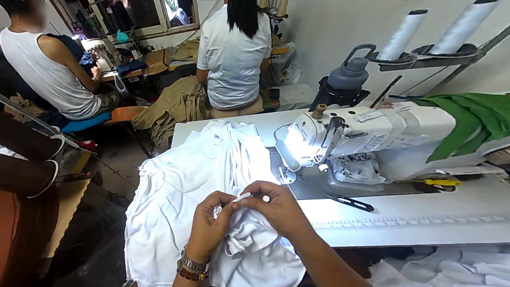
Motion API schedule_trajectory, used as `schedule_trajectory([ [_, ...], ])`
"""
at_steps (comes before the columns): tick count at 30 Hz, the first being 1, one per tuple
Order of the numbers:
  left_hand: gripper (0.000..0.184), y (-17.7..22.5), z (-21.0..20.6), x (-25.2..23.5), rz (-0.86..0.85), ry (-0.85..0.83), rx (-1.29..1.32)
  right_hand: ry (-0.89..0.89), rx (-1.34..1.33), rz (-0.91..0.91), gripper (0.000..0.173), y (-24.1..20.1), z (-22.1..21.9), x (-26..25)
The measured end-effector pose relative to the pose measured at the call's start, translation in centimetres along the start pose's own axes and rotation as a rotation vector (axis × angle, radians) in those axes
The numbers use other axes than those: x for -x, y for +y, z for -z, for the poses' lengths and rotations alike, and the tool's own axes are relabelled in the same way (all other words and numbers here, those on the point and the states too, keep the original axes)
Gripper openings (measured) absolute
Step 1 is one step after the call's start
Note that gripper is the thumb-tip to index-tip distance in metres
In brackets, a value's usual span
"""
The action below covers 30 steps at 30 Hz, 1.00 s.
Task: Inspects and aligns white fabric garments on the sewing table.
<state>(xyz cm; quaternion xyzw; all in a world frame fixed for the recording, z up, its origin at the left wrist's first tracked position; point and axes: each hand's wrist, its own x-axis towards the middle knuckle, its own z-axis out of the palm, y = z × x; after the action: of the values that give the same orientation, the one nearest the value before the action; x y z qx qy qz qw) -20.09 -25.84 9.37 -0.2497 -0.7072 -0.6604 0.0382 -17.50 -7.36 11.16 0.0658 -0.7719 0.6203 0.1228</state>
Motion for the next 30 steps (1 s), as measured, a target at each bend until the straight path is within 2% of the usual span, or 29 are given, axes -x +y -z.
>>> schedule_trajectory([
  [4, 0.012, 0.0, -0.6, 0.0, 0.016, 0.020, -0.080, 0.077, -0.014, 0.029, 0.005, 0.2, -0.5, 0.3],
  [9, 0.015, 0.7, -1.6, 0.1, 0.059, 0.051, -0.142, 0.200, 0.148, 0.163, 0.009, 0.8, -1.1, 0.7],
  [13, 0.009, 0.8, -2.6, 0.2, 0.104, 0.106, -0.072, 0.207, 0.154, 0.171, 0.010, 0.9, -1.0, 1.0],
  [18, 0.007, 0.2, -2.3, 0.1, 0.093, 0.070, -0.008, 0.192, 0.126, 0.199, 0.011, 1.1, -0.8, 1.3],
  [21, 0.010, 0.2, -2.4, 0.3, 0.113, 0.084, -0.021, 0.168, 0.180, 0.129, 0.015, 0.6, -0.3, 1.3],
  [24, 0.008, 0.1, -2.4, 0.4, 0.119, 0.095, 0.012, 0.074, 0.042, -0.111, 0.027, -0.4, 0.7, 1.2],
  [26, 0.006, -0.1, -2.4, 0.5, 0.109, 0.096, 0.048, 0.026, -0.071, -0.195, 0.030, -0.8, 1.2, 1.3],
  [28, 0.007, -0.2, -2.4, 0.6, 0.101, 0.104, 0.061, 0.018, -0.143, -0.201, 0.029, -1.1, 1.2, 1.5],
  [30, 0.007, -0.3, -2.5, 0.7, 0.101, 0.120, 0.070, 0.028, -0.140, -0.128, 0.027, -0.9, 1.0, 1.8],
])
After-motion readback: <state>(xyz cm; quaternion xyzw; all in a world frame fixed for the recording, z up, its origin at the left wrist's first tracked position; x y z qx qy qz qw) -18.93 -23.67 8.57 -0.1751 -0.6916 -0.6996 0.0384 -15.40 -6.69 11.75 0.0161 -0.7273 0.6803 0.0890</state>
